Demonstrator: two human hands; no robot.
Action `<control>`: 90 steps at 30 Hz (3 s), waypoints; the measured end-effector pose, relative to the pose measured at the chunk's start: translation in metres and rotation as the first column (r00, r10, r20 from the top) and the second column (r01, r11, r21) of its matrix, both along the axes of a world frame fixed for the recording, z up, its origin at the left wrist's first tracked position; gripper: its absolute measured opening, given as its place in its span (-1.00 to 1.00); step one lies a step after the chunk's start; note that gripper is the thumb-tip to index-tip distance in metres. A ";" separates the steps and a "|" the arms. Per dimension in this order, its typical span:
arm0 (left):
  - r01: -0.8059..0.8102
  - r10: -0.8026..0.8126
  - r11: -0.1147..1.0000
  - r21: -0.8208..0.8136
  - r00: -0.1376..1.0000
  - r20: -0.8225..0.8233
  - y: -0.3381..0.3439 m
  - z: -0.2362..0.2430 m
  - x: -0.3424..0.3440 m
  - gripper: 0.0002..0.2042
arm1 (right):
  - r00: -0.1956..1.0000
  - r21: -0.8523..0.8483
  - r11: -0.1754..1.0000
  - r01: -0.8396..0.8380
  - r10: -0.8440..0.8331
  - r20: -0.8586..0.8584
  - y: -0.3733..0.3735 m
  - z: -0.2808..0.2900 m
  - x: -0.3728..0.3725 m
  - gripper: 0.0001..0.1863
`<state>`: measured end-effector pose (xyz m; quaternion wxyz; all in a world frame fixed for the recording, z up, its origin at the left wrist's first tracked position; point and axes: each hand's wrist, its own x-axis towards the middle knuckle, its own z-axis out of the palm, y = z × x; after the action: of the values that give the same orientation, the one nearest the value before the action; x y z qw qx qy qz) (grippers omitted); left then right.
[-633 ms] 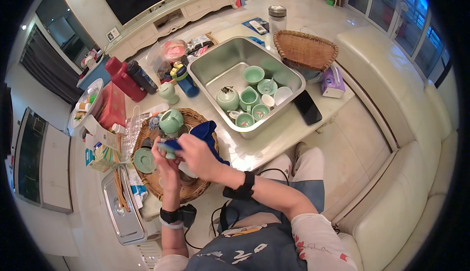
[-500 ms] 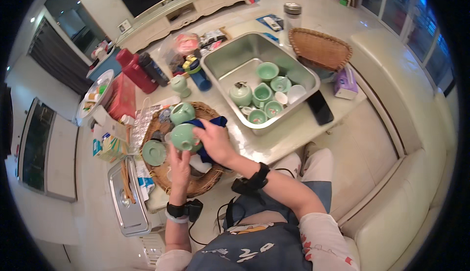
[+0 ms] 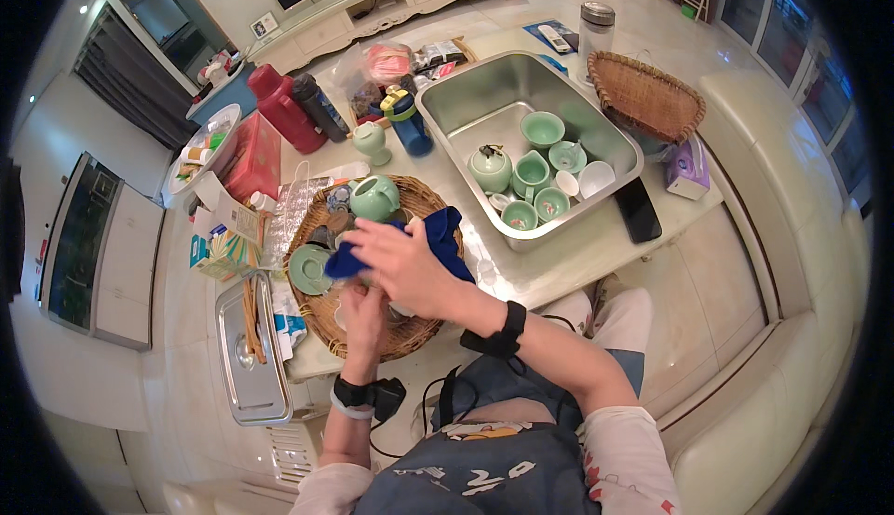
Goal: The person dries tea set items including cups and a teapot using a cloth and places them into a woven basket.
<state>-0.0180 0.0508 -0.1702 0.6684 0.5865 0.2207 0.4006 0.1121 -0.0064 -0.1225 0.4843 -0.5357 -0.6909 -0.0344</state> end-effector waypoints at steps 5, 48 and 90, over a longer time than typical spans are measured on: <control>-0.014 0.098 0.964 -0.267 0.947 0.306 -0.018 0.012 0.019 -0.74 | 0.974 -0.045 0.996 0.078 -0.086 -0.209 0.007 -0.015 -0.002 -0.62; -0.011 0.401 0.627 0.779 0.862 -0.310 -0.003 0.042 -0.061 -0.84 | 0.734 -0.642 0.390 0.660 -0.516 0.442 0.045 -0.056 0.367 -0.69; 0.226 0.813 0.400 0.888 0.359 -0.458 0.083 0.041 -0.086 -0.74 | 0.984 -0.197 0.966 0.169 -0.155 0.087 -0.070 -0.004 0.014 -0.56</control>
<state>-0.1036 0.1333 -0.1293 -0.0595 0.8774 0.4235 0.2175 0.1263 -0.0760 -0.1264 0.3978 -0.6355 -0.6614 -0.0220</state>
